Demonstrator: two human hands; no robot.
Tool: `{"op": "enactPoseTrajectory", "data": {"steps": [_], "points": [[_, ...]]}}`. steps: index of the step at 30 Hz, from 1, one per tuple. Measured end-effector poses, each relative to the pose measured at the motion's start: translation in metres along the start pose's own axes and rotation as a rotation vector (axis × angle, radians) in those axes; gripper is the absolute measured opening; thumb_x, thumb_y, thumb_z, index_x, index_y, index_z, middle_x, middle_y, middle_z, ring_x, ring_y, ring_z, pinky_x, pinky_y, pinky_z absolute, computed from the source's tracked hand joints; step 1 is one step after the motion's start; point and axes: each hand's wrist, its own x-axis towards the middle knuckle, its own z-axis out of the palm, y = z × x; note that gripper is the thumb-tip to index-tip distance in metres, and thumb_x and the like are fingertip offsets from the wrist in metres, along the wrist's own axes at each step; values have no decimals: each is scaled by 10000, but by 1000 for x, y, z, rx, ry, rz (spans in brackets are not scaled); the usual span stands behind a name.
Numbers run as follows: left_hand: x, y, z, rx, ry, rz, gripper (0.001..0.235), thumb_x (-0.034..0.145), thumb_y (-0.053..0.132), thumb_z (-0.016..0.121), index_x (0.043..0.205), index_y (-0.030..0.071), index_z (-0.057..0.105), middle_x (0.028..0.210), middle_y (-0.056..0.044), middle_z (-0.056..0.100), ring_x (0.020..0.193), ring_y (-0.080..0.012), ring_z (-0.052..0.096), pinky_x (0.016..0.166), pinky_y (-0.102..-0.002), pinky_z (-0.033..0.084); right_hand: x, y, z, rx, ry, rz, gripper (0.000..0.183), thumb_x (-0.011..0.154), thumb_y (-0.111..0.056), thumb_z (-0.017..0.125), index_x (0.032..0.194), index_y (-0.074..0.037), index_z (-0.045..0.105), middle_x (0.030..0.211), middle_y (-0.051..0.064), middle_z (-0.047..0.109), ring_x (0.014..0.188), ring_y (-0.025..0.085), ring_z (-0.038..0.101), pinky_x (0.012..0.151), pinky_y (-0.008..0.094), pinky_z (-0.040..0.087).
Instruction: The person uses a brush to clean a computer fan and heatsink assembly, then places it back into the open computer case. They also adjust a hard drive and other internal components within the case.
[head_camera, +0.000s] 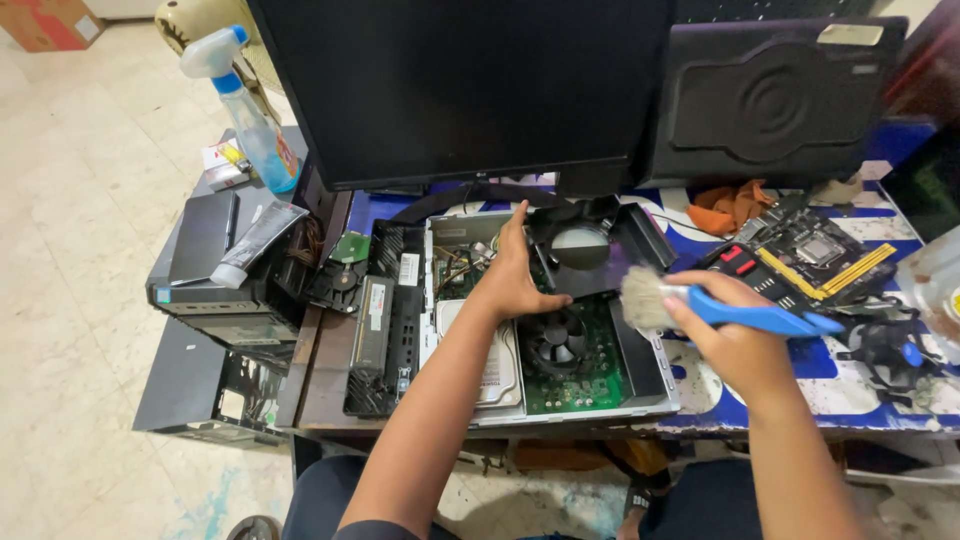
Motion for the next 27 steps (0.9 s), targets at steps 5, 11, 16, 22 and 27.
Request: {"op": "enactPoseTrajectory", "data": {"steps": [5,11,16,22,27], "points": [[0,-1,-1,-6,13,33,1442,633,360,936,1597,61,-94,1672,-265,15,1563,-442,111,1229,-534,241,-12,23,10,129,93,71,198,955,-187,688,1121,-111,764,1061,36,758,958,181,680,848,334,511],[-1,-5,0,-10,24,79,1424,646,352,942,1603,73,-76,1670,-272,39,1567,-449,121,1231,-544,245,-20,24,18,187,110,96,198,975,-181,668,1134,-89,742,1153,59,744,1094,193,665,954,334,498],[-2,-2,-1,-5,30,85,1420,645,347,941,1607,86,-71,1656,-296,70,1556,-469,149,1222,-559,257,-24,23,27,204,68,125,220,959,-202,667,1140,-111,753,1150,61,749,1108,186,663,978,329,478],[-1,-2,-1,0,23,100,1419,649,349,941,1606,78,-71,1666,-274,51,1566,-455,124,1229,-556,248,-20,18,26,201,55,166,231,964,-221,667,1151,-114,753,1131,49,743,1042,175,658,911,319,469],[-2,1,-2,-16,14,71,1417,640,342,937,1610,100,-68,1668,-276,52,1559,-465,135,1213,-569,261,1,4,21,100,135,69,276,936,-183,719,1199,-98,722,1030,42,744,848,148,652,789,308,506]]}}
